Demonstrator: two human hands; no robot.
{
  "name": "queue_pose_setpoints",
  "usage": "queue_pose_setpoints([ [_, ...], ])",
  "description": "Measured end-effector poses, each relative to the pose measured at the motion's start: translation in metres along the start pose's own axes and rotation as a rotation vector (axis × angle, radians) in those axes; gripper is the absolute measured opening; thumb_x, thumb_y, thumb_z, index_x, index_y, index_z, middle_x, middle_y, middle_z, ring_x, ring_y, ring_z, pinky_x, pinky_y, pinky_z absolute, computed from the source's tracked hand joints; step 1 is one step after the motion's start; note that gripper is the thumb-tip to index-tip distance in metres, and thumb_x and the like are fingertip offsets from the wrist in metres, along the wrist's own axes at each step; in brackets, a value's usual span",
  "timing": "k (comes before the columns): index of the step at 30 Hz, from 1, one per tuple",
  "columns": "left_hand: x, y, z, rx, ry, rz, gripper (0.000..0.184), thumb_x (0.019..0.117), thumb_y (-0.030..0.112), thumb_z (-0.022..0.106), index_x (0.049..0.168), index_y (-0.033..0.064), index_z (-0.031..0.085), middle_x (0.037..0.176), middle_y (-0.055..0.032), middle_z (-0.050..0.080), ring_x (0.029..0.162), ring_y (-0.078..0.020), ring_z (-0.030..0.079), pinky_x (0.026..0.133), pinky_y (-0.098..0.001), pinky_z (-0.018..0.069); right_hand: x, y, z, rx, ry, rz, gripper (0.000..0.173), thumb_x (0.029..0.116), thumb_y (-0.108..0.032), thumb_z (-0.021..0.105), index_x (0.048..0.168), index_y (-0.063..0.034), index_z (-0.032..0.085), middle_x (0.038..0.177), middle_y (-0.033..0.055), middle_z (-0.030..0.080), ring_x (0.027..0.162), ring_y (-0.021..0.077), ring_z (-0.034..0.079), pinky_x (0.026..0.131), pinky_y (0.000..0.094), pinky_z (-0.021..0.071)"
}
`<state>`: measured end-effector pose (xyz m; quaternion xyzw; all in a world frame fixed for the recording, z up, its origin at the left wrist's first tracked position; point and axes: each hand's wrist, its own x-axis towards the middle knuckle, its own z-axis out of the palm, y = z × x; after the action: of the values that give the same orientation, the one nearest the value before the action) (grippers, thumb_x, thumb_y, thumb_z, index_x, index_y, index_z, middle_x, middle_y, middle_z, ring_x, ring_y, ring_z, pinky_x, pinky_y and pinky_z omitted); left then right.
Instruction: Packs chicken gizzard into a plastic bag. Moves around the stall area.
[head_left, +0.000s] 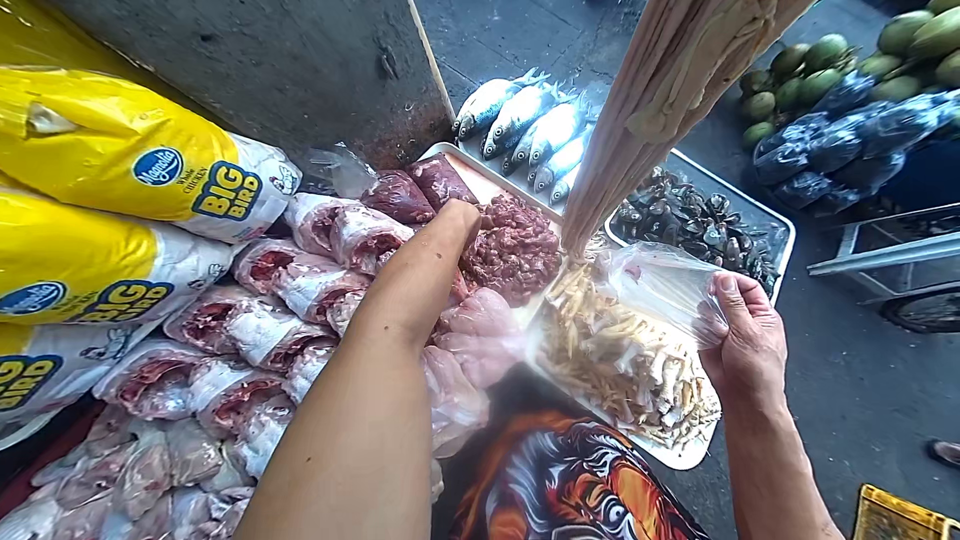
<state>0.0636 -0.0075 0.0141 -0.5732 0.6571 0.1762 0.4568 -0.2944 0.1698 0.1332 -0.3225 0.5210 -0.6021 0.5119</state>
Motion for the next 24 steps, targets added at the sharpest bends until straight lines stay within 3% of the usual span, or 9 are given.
queue_pose_setpoints([
  [4, 0.015, 0.015, 0.042, 0.007, -0.037, -0.029, 0.033, 0.0838, 0.027, 0.076, 0.102, 0.0003, 0.072, 0.11, -0.0189, 0.071, 0.105, -0.0357, 0.07, 0.088, -0.0547, 0.0543, 0.0, 0.001, -0.002, 0.015, 0.013, -0.005, 0.011, 0.1069, -0.011, 0.051, 0.105, -0.0053, 0.061, 0.078, -0.0004, 0.06, 0.048, 0.001, 0.047, 0.044, 0.0145, 0.044],
  [5, 0.004, 0.022, 0.041, -0.008, -0.039, 0.001, 0.032, 0.0894, 0.025, 0.072, 0.108, -0.0015, 0.07, 0.115, -0.0212, 0.069, 0.11, -0.0379, 0.068, 0.092, -0.0561, 0.053, 0.0, 0.001, -0.002, 0.013, 0.015, -0.008, 0.012, 0.1071, -0.011, 0.051, 0.105, -0.0055, 0.06, 0.078, -0.0006, 0.06, 0.049, 0.001, 0.048, 0.044, 0.0145, 0.0444],
  [10, -0.06, 0.054, 0.016, 0.036, -0.157, 0.146, 0.037, 0.0923, 0.03, 0.07, 0.114, 0.0002, 0.07, 0.116, -0.0197, 0.069, 0.107, -0.0347, 0.068, 0.087, -0.0527, 0.054, -0.007, -0.019, 0.016, -0.025, 0.075, 0.059, 0.016, 0.1089, -0.009, 0.044, 0.103, -0.005, 0.058, 0.072, -0.0021, 0.056, 0.045, 0.0001, 0.042, 0.042, 0.0133, 0.0399],
  [14, 0.016, 0.051, 0.031, -0.126, -0.195, 0.046, 0.046, 0.0741, 0.047, 0.08, 0.1, 0.0086, 0.075, 0.106, -0.0146, 0.072, 0.098, -0.0312, 0.069, 0.081, -0.0547, 0.0534, -0.014, -0.037, 0.036, -0.046, 0.135, 0.147, 0.019, 0.1106, -0.008, 0.038, 0.1, -0.0067, 0.054, 0.066, -0.0042, 0.05, 0.041, -0.0013, 0.037, 0.04, 0.0114, 0.0356],
  [16, 0.027, 0.037, 0.017, -0.379, -0.172, 0.092, 0.041, 0.0792, 0.041, 0.079, 0.092, 0.0022, 0.074, 0.093, -0.0174, 0.072, 0.088, -0.0328, 0.069, 0.077, -0.0565, 0.0522, -0.013, -0.034, 0.035, -0.04, 0.118, 0.135, 0.019, 0.1105, -0.009, 0.039, 0.1, -0.0064, 0.054, 0.067, -0.0038, 0.051, 0.041, -0.0012, 0.038, 0.04, 0.0115, 0.0366],
  [19, 0.005, 0.024, -0.007, -0.831, -0.216, 0.269, 0.036, 0.0933, 0.027, 0.074, 0.118, 0.0004, 0.069, 0.1, -0.017, 0.074, 0.089, -0.0293, 0.073, 0.084, -0.0477, 0.0584, -0.013, -0.037, 0.044, -0.047, 0.128, 0.145, 0.019, 0.1103, -0.007, 0.039, 0.098, -0.0063, 0.053, 0.066, -0.0044, 0.051, 0.041, -0.0012, 0.039, 0.04, 0.0112, 0.0373],
  [21, -0.013, 0.02, -0.018, -1.038, -0.291, 0.347, 0.036, 0.1016, 0.018, 0.064, 0.136, 0.0066, 0.061, 0.111, -0.0153, 0.072, 0.093, -0.0264, 0.071, 0.088, -0.0432, 0.0572, -0.013, -0.036, 0.046, -0.037, 0.121, 0.138, 0.018, 0.11, -0.007, 0.039, 0.099, -0.0057, 0.053, 0.067, -0.0037, 0.052, 0.042, -0.0011, 0.039, 0.04, 0.0111, 0.0379],
  [22, -0.017, 0.016, -0.02, -1.034, -0.282, 0.345, 0.034, 0.1022, 0.016, 0.062, 0.135, 0.0076, 0.061, 0.11, -0.0138, 0.072, 0.09, -0.0242, 0.071, 0.086, -0.0417, 0.0575, -0.014, -0.037, 0.048, -0.04, 0.125, 0.143, 0.018, 0.1101, -0.007, 0.039, 0.098, -0.0059, 0.053, 0.067, -0.004, 0.051, 0.041, -0.0012, 0.039, 0.04, 0.0109, 0.0378],
  [24, -0.022, 0.014, -0.021, -0.767, -0.172, 0.237, 0.024, 0.0962, 0.017, 0.069, 0.115, 0.0023, 0.069, 0.095, -0.0135, 0.074, 0.079, -0.0243, 0.072, 0.077, -0.0424, 0.0589, -0.013, -0.036, 0.044, -0.041, 0.113, 0.138, 0.019, 0.1104, -0.007, 0.039, 0.098, -0.0063, 0.053, 0.067, -0.0041, 0.051, 0.041, -0.0017, 0.039, 0.04, 0.0105, 0.0377],
])
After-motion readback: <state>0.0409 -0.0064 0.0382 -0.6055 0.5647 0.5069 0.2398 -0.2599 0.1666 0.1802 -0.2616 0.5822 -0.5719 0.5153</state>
